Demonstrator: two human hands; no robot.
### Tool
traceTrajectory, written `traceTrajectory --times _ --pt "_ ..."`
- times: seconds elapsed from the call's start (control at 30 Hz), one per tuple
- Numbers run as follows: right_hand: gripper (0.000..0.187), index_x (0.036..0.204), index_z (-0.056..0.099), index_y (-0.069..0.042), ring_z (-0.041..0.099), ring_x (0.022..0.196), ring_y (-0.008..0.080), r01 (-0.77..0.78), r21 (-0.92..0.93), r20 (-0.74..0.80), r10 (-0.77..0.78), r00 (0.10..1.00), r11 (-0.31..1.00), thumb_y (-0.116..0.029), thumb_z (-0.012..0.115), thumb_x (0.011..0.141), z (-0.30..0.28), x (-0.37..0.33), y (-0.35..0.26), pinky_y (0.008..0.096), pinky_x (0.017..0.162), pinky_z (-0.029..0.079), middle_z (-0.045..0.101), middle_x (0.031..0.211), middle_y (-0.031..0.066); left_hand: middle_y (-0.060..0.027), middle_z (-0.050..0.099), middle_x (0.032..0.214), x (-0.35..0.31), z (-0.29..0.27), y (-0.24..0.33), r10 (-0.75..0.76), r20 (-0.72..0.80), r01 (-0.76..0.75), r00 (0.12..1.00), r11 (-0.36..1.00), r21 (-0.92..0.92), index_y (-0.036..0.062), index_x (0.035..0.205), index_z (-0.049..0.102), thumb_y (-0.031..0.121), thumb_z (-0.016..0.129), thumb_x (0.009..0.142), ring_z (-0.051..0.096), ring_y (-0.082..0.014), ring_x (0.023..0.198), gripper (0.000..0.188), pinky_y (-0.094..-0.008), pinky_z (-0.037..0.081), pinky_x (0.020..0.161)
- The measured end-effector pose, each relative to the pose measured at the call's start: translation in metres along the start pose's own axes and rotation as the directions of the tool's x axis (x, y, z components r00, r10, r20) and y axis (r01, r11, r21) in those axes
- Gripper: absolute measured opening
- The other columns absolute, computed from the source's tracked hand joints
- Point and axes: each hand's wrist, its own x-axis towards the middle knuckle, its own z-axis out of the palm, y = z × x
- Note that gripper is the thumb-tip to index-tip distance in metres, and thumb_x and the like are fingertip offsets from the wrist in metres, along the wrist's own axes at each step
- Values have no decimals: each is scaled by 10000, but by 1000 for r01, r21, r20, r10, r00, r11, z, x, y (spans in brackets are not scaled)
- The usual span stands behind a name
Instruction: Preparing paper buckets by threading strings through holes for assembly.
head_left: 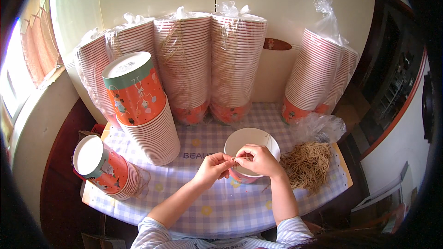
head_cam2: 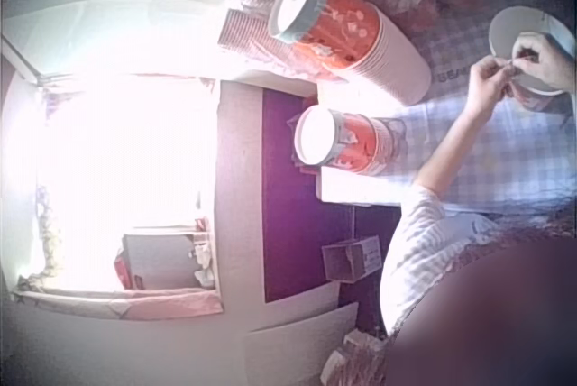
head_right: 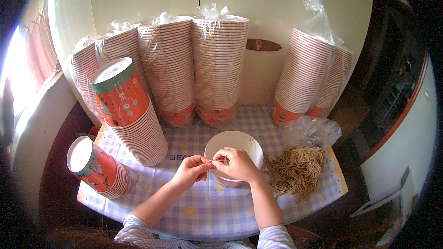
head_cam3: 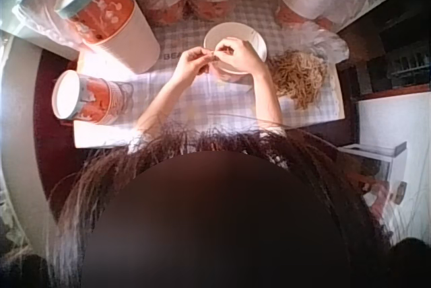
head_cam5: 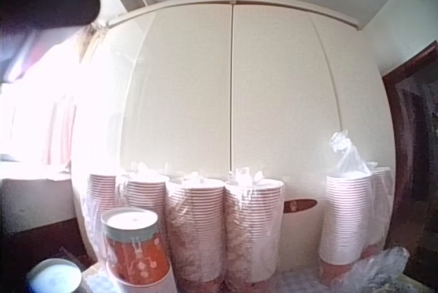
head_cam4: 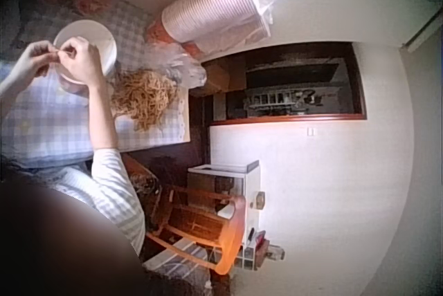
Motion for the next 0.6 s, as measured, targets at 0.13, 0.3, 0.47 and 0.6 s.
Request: traceTrajectory --times 0.13,0.3,0.47,0.6 --pt "91 778 607 2 574 665 119 -23 -23 3 23 1000 999 -75 645 748 1 1 1 258 612 464 600 735 62 5 583 698 0 0 -1 -29 -5 28 1000 993 -115 64 856 574 134 626 827 482 -45 508 92 -161 334 431" --pt "82 777 609 2 584 681 122 -27 -47 7 27 1000 999 -71 636 754 3 1 3 257 615 465 603 735 66 3 592 710 2 2 -5 22 -5 -22 1000 991 -132 68 854 572 106 642 811 438 -26 516 91 -158 306 433" --pt "162 847 571 -32 504 600 90 -29 -67 71 33 997 997 -92 662 727 -5 1 -3 232 557 433 581 763 22 8 588 725 2 -2 -5 36 19 -33 999 988 -154 56 865 555 94 611 834 417 -25 534 75 -164 298 459" --pt "235 878 537 -53 455 574 80 14 -100 130 -1 992 995 -107 686 705 -9 -1 -2 225 538 417 566 807 2 5 594 737 3 -2 -7 33 25 -28 999 985 -172 54 869 552 87 605 837 409 -24 529 70 -163 285 456"
